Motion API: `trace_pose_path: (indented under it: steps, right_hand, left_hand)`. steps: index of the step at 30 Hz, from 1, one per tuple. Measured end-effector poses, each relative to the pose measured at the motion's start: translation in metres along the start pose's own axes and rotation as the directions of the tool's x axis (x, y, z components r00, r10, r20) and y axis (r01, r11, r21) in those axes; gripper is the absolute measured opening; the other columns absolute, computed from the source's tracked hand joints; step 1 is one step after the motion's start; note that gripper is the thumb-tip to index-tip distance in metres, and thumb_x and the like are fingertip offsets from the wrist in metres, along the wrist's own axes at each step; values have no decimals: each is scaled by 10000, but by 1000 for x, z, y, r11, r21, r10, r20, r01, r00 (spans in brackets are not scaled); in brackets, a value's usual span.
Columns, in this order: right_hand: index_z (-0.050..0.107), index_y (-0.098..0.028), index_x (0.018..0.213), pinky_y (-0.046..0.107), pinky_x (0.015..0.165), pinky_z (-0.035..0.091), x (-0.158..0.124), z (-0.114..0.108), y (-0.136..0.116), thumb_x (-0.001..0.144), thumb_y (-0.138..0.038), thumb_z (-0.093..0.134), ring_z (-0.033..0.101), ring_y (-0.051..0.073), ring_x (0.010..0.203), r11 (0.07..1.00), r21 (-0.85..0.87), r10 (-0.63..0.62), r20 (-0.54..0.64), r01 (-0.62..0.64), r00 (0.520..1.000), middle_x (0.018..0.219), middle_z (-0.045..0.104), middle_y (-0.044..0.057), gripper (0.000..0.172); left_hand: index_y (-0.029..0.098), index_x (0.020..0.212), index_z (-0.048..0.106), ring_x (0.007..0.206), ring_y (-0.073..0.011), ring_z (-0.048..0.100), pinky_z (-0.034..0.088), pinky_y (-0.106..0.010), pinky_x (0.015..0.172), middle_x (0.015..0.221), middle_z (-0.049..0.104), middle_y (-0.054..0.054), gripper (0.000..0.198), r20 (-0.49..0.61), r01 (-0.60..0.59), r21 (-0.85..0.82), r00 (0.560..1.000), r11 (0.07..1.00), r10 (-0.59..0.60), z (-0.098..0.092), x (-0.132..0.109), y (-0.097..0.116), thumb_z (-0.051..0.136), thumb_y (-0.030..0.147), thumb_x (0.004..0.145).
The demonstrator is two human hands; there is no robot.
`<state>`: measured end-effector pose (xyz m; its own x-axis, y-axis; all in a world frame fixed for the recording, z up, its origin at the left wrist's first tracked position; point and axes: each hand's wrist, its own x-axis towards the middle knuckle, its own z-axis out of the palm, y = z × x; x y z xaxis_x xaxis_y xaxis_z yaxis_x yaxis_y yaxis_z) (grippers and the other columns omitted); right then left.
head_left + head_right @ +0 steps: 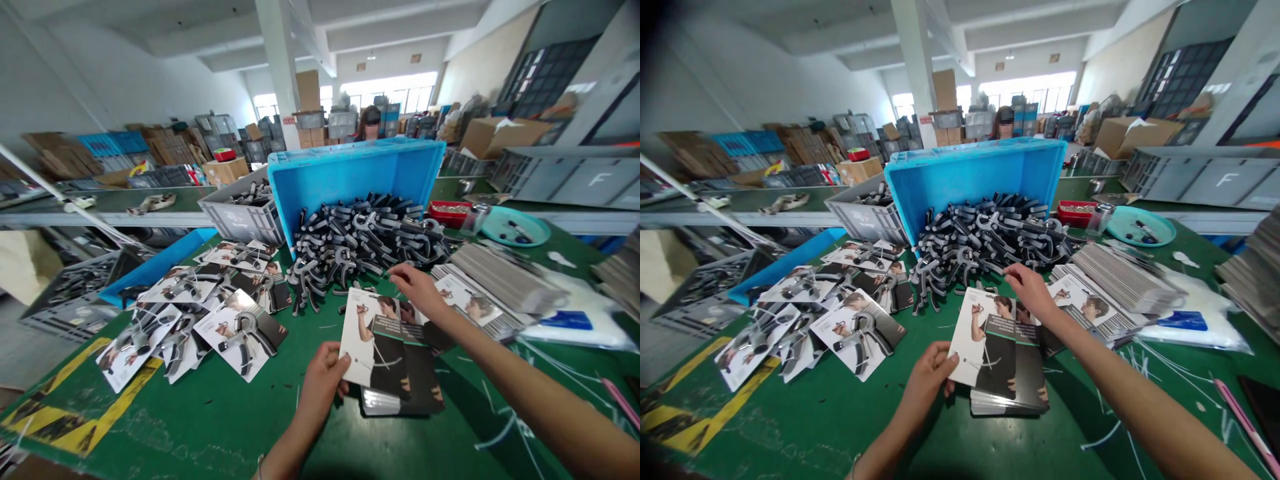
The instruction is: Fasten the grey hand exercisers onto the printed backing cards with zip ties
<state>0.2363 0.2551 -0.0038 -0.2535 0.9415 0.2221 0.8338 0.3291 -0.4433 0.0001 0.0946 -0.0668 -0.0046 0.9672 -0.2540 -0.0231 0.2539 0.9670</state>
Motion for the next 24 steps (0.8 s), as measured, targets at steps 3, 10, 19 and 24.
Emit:
trace_pose_path:
  steps: [3,10,19,24]
  right_hand:
    - [618,-121,1070,322,897,481,51,29,10,926,-160,542,628,228,1049,988,-148,62,59,-53,996,1116,659,141,168]
    - [627,-112,1127,430,909,500,100,65,3,928,-335,602,629,241,1051,969,-224,150,192,-105,970,1154,650,124,300]
    - [573,-189,977,211,332,299,-16,-40,4,908,-528,538,415,53,353,761,568,66,412,-313,909,825,723,61,348]
    - [587,-225,967,235,394,382,-93,-26,-57,914,-512,527,495,100,420,757,614,-55,402,-224,914,752,691,5,298]
  left_hand:
    - [116,1347,433,456,-125,531,388,-220,480,566,588,48,616,130,57,149,989,987,-77,15,-12,-9,589,437,844]
    - [139,1467,344,486,-132,563,429,-230,523,560,596,51,681,238,43,274,965,961,-111,16,-8,-11,551,435,890]
    - [171,1364,447,762,-147,637,515,-258,648,1069,676,-101,556,46,-212,101,977,972,208,-4,24,41,540,473,906]
    - [183,1286,545,825,-186,666,528,-294,753,1049,695,-77,537,90,-313,45,947,949,308,36,37,68,666,438,829]
